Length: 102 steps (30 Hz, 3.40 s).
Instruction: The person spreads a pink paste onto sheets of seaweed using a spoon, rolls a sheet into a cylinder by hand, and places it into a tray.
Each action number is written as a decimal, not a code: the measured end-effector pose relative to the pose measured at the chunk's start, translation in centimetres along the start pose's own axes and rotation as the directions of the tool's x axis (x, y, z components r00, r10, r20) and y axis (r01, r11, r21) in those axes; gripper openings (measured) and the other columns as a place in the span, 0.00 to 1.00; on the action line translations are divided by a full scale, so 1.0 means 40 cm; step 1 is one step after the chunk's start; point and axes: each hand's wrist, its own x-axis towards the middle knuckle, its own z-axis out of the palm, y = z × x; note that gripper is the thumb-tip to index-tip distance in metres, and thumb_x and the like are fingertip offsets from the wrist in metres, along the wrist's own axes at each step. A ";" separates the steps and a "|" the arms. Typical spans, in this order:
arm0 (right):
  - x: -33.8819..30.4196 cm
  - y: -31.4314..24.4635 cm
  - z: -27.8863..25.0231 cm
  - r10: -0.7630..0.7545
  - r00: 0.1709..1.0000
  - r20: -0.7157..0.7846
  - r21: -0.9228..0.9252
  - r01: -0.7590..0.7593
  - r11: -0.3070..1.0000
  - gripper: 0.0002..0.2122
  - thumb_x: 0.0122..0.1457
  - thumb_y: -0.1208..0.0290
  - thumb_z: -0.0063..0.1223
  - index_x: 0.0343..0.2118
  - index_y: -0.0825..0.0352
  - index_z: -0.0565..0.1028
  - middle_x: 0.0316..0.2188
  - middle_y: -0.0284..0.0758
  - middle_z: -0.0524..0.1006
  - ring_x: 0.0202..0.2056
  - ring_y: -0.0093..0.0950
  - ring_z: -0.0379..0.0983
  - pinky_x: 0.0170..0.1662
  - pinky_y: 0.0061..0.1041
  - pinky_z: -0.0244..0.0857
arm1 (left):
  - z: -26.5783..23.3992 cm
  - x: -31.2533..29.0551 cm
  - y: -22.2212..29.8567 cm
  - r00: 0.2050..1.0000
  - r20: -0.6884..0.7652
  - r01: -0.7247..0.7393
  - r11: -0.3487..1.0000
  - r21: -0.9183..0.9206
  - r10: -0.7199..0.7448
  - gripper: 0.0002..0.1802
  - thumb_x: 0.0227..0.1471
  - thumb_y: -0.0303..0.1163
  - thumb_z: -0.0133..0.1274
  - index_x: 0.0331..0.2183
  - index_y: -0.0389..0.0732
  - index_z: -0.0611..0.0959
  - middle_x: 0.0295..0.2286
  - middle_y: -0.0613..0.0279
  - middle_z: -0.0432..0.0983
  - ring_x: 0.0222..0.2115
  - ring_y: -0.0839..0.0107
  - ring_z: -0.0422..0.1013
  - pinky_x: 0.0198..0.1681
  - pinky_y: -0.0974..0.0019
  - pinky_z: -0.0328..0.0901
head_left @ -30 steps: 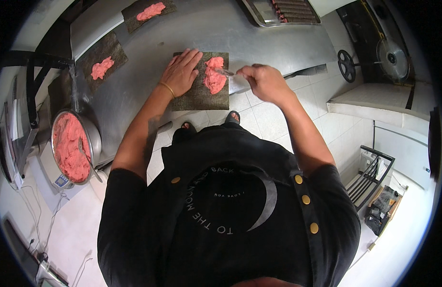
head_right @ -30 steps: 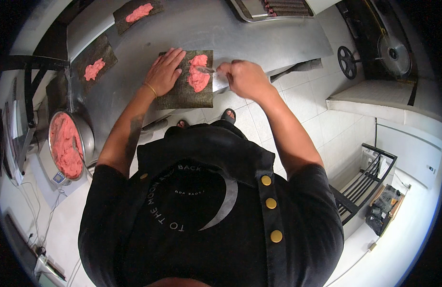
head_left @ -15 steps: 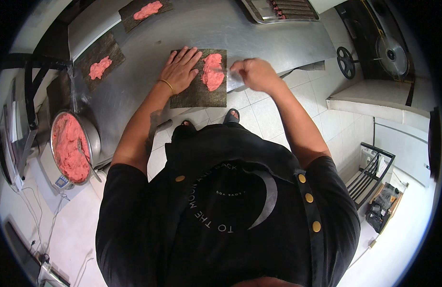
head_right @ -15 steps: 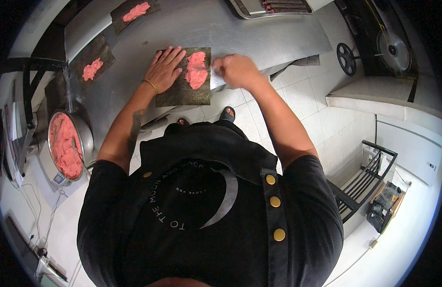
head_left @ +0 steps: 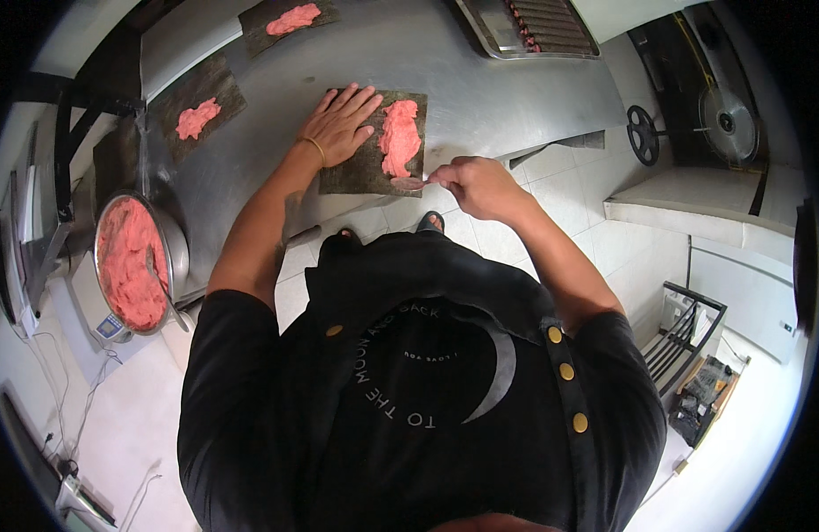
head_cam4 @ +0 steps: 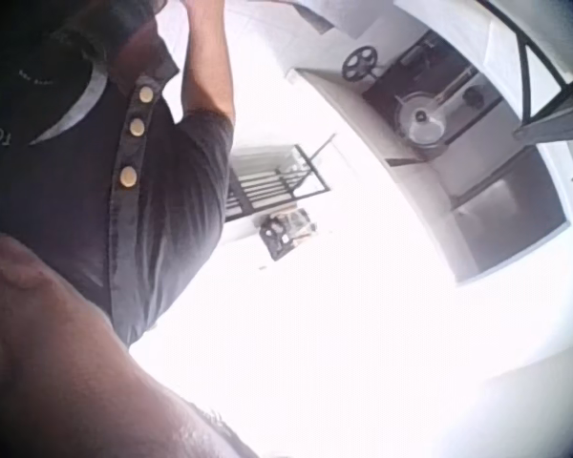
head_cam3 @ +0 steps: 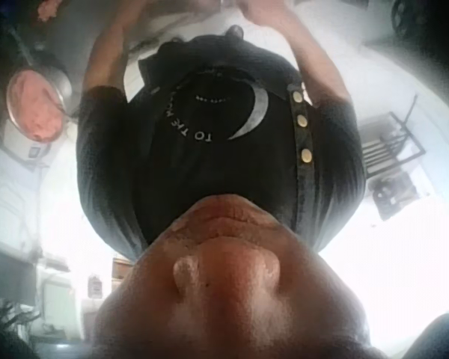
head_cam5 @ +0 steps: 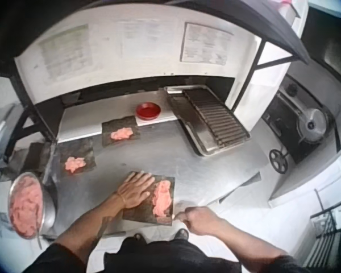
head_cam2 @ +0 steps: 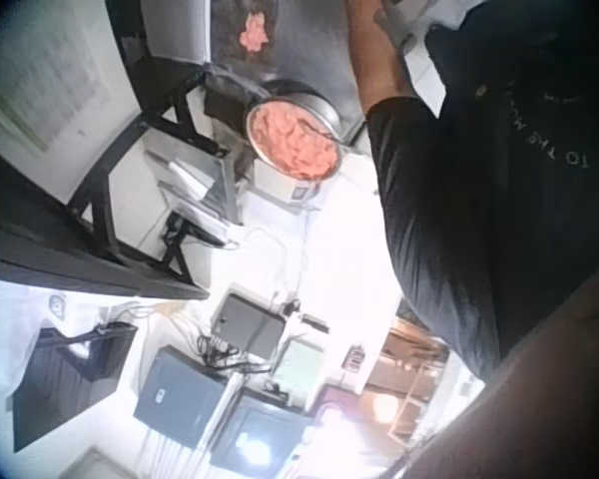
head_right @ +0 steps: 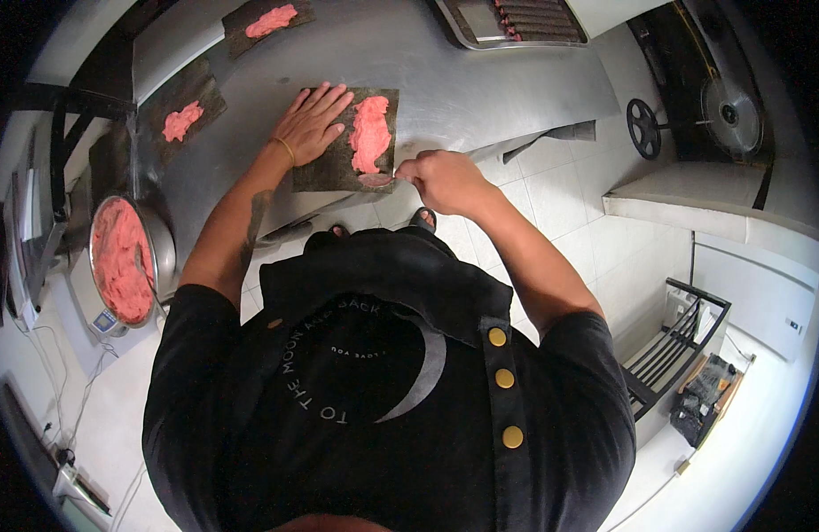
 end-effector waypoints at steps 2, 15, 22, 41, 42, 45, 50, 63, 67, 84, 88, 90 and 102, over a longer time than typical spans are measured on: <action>-0.004 -0.004 -0.042 0.007 0.989 -0.151 0.089 0.007 0.996 0.14 0.60 0.76 0.54 0.46 0.57 0.84 0.36 0.43 0.83 0.38 0.47 0.80 0.43 0.43 0.74 | -0.007 -0.015 0.008 0.996 -0.069 0.044 0.998 -0.051 -0.048 0.36 0.69 0.43 0.45 0.73 0.51 0.58 0.73 0.61 0.49 0.74 0.57 0.45 0.76 0.48 0.40; 0.222 0.056 -0.109 0.169 0.981 -0.097 -0.142 -0.182 0.973 0.13 0.61 0.72 0.52 0.45 0.57 0.86 0.38 0.45 0.85 0.42 0.49 0.81 0.46 0.44 0.75 | 0.046 -0.147 0.135 0.959 -0.087 0.257 0.958 -0.124 -0.269 0.36 0.69 0.48 0.46 0.72 0.48 0.61 0.72 0.55 0.51 0.74 0.55 0.46 0.76 0.47 0.40; 0.201 0.084 -0.144 0.098 0.992 -0.079 -0.055 -0.103 0.993 0.12 0.60 0.73 0.54 0.44 0.58 0.86 0.41 0.42 0.85 0.44 0.45 0.82 0.48 0.40 0.75 | 0.045 -0.142 0.132 0.956 -0.094 0.266 0.958 -0.110 -0.277 0.37 0.69 0.49 0.45 0.72 0.48 0.60 0.73 0.57 0.51 0.74 0.56 0.45 0.76 0.48 0.39; 0.016 0.075 -0.082 0.183 0.909 -0.375 0.132 -0.143 0.981 0.14 0.63 0.81 0.54 0.50 0.66 0.81 0.40 0.47 0.84 0.40 0.44 0.81 0.45 0.37 0.74 | -0.034 -0.116 0.021 0.847 -0.468 0.225 0.968 -0.114 -0.252 0.30 0.64 0.37 0.54 0.66 0.46 0.71 0.65 0.51 0.64 0.67 0.51 0.59 0.70 0.46 0.53; 0.013 0.078 -0.078 0.256 0.859 -0.443 0.127 -0.223 0.967 0.13 0.63 0.81 0.53 0.49 0.66 0.81 0.41 0.48 0.83 0.39 0.44 0.81 0.44 0.37 0.74 | -0.035 -0.139 0.041 0.875 -0.436 0.153 0.974 -0.168 -0.212 0.28 0.64 0.37 0.54 0.64 0.45 0.73 0.61 0.52 0.67 0.64 0.51 0.62 0.67 0.46 0.56; 0.008 0.033 -0.040 0.237 0.868 -0.437 0.164 -0.182 0.970 0.11 0.65 0.80 0.53 0.48 0.67 0.81 0.41 0.48 0.82 0.38 0.45 0.81 0.43 0.37 0.74 | 0.001 -0.267 0.137 0.918 -0.398 -0.099 0.965 -0.244 -0.007 0.24 0.64 0.39 0.55 0.59 0.44 0.79 0.51 0.56 0.75 0.54 0.55 0.71 0.59 0.50 0.64; -0.010 -0.033 0.017 0.139 0.923 -0.358 0.004 -0.147 0.989 0.15 0.57 0.81 0.54 0.46 0.61 0.81 0.39 0.42 0.81 0.40 0.47 0.81 0.44 0.43 0.76 | 0.076 -0.317 0.187 0.921 -0.346 -0.240 0.961 -0.135 0.181 0.34 0.56 0.52 0.61 0.60 0.48 0.79 0.49 0.59 0.74 0.51 0.58 0.71 0.57 0.53 0.65; 0.043 0.037 0.013 0.008 0.952 -0.306 -0.171 -0.064 0.983 0.17 0.56 0.80 0.51 0.48 0.61 0.82 0.40 0.41 0.81 0.42 0.44 0.81 0.44 0.42 0.76 | 0.088 -0.320 0.208 0.924 -0.379 -0.060 0.997 -0.043 0.040 0.33 0.48 0.45 0.66 0.57 0.50 0.81 0.60 0.62 0.71 0.64 0.59 0.63 0.60 0.50 0.61; -0.003 0.062 0.018 0.215 0.847 -0.486 0.055 -0.216 0.975 0.19 0.57 0.83 0.50 0.51 0.64 0.80 0.42 0.47 0.80 0.44 0.49 0.80 0.46 0.45 0.75 | 0.106 -0.319 0.211 0.912 -0.408 -0.019 0.998 0.067 0.044 0.32 0.48 0.43 0.66 0.56 0.51 0.82 0.58 0.65 0.74 0.64 0.66 0.65 0.60 0.52 0.61; 0.016 0.005 0.131 -0.009 0.884 -0.467 0.089 0.057 0.994 0.21 0.57 0.86 0.49 0.54 0.67 0.77 0.45 0.50 0.78 0.43 0.52 0.79 0.45 0.44 0.76 | 0.095 -0.312 0.223 0.930 -0.368 0.003 1.000 0.019 0.004 0.18 0.60 0.33 0.55 0.51 0.49 0.84 0.55 0.70 0.78 0.61 0.71 0.70 0.59 0.50 0.59; 0.040 0.035 0.118 0.163 0.854 -0.495 0.099 -0.131 0.986 0.21 0.55 0.83 0.50 0.54 0.67 0.77 0.45 0.50 0.78 0.42 0.52 0.79 0.46 0.45 0.76 | 0.093 -0.310 0.223 0.921 -0.389 -0.007 1.000 0.004 0.007 0.18 0.60 0.34 0.56 0.51 0.49 0.84 0.55 0.70 0.78 0.61 0.71 0.70 0.59 0.50 0.59; 0.041 0.030 0.098 0.180 0.828 -0.530 0.114 -0.141 0.983 0.22 0.55 0.82 0.51 0.54 0.67 0.77 0.44 0.50 0.78 0.42 0.52 0.79 0.46 0.46 0.76 | 0.096 -0.312 0.223 0.920 -0.391 -0.004 1.000 -0.003 0.003 0.17 0.60 0.34 0.56 0.51 0.49 0.84 0.54 0.70 0.78 0.61 0.71 0.70 0.58 0.50 0.59; 0.080 0.022 0.085 0.061 0.847 -0.528 0.017 -0.061 0.998 0.20 0.54 0.83 0.51 0.52 0.68 0.79 0.40 0.50 0.79 0.39 0.52 0.79 0.45 0.46 0.75 | 0.118 -0.316 0.213 0.923 -0.384 -0.003 0.998 0.067 0.028 0.18 0.60 0.38 0.58 0.52 0.49 0.84 0.56 0.70 0.75 0.63 0.73 0.67 0.60 0.51 0.57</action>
